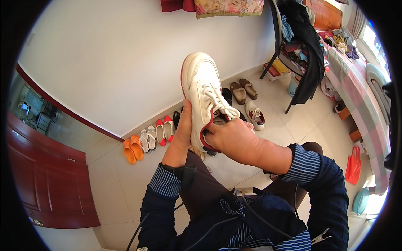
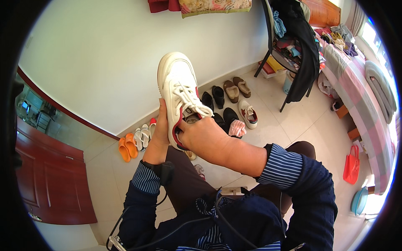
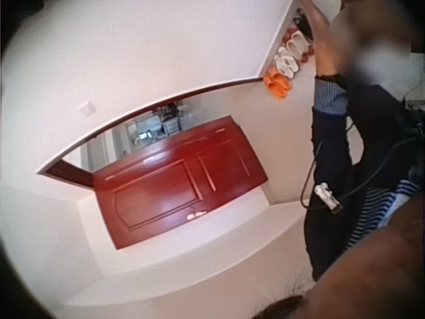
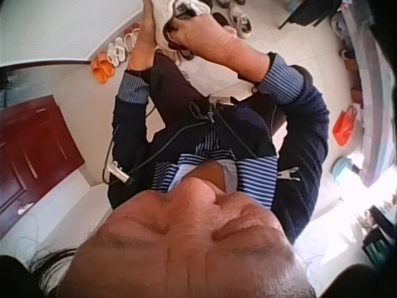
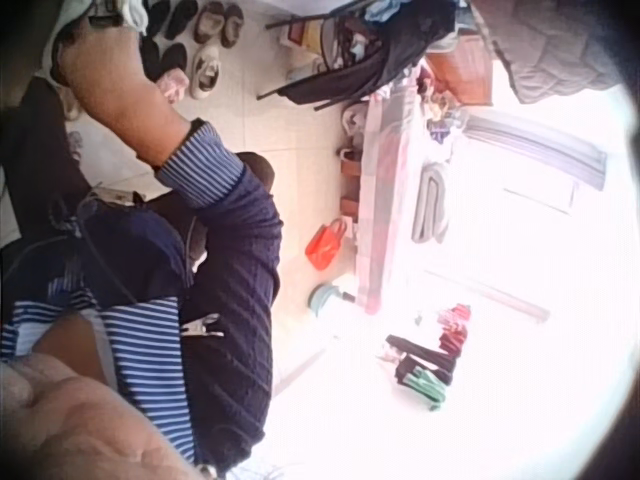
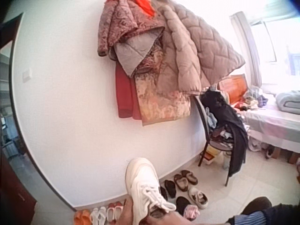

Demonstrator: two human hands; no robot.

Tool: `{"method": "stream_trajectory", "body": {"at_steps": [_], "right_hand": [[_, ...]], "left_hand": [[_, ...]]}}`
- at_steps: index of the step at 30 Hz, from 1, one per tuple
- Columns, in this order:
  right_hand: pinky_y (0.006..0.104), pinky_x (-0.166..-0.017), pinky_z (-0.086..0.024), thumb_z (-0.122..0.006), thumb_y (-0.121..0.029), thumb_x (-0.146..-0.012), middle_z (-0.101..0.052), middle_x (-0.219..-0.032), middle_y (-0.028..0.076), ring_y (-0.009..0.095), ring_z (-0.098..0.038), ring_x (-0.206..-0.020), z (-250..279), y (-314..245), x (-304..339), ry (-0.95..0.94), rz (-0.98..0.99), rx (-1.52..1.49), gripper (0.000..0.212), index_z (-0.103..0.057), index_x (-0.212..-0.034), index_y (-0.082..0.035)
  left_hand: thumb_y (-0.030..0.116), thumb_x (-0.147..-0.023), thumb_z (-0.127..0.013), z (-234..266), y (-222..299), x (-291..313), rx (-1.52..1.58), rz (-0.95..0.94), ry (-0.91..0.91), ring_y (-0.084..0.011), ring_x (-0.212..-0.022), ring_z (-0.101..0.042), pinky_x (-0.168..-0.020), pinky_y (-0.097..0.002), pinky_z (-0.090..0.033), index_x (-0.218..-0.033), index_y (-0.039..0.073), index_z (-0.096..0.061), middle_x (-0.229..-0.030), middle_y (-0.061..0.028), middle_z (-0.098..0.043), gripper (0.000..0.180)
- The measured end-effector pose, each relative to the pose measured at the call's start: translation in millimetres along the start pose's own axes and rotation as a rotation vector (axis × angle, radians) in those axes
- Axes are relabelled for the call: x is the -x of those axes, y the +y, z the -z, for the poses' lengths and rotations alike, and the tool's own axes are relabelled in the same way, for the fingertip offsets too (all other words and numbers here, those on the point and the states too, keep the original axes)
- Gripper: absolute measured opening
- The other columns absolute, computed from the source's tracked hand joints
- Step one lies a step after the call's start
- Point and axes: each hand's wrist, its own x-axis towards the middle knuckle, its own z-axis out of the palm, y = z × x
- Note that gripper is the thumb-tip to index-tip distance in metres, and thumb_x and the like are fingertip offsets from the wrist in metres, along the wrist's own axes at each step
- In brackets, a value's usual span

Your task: The person cleans a white sneaker with a red star using a cloth. They wipe the exterior and interior surfaces, then stuff a cloth inside the shoe to absorb moisture.

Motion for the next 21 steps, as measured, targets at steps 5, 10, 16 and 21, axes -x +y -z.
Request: {"method": "stream_trajectory", "body": {"at_steps": [5,10,16,21], "right_hand": [[0.0406,-0.053,-0.053,-0.067,-0.003,-0.068,-0.065,-0.068,0.009,0.030,-0.067,-0.060,0,5,0,-0.220,0.090,-0.031,0.010,-0.063,-0.076,-0.007],[0.0404,-0.051,-0.051,-0.068,-0.004,-0.070,-0.062,-0.063,0.009,0.030,-0.065,-0.057,27,15,-1,-0.346,0.189,0.002,0.007,-0.061,-0.073,-0.006],[0.0405,-0.071,-0.053,-0.067,0.003,-0.077,-0.066,-0.097,0.009,0.031,-0.068,-0.085,69,42,69,-0.007,-0.195,-0.480,0.033,-0.068,-0.107,-0.011],[0.0258,-0.082,-0.051,-0.063,-0.004,-0.093,-0.070,-0.101,0.002,0.009,-0.062,-0.087,-2,88,119,0.471,-0.832,-1.116,0.028,-0.063,-0.120,0.000]], "left_hand": [[0.063,-0.104,-0.031,13,-13,0,-0.278,0.102,0.095,-0.0165,-0.103,-0.065,-0.091,-0.0300,-0.052,-0.134,-0.004,-0.057,-0.118,-0.0111,-0.069,0.078],[0.064,-0.104,-0.031,21,-27,-3,-0.324,0.186,0.158,-0.0164,-0.104,-0.065,-0.091,-0.0289,-0.052,-0.130,-0.004,-0.060,-0.119,-0.0118,-0.068,0.079],[0.068,-0.101,-0.028,55,0,-2,0.046,0.048,0.027,-0.0258,-0.123,-0.060,-0.098,-0.0400,-0.056,-0.151,0.005,-0.036,-0.141,-0.0166,-0.054,0.081],[0.062,-0.104,-0.029,70,0,2,0.292,0.074,0.081,-0.0261,-0.121,-0.061,-0.100,-0.0392,-0.055,-0.152,0.011,-0.037,-0.142,-0.0140,-0.053,0.070]]}}
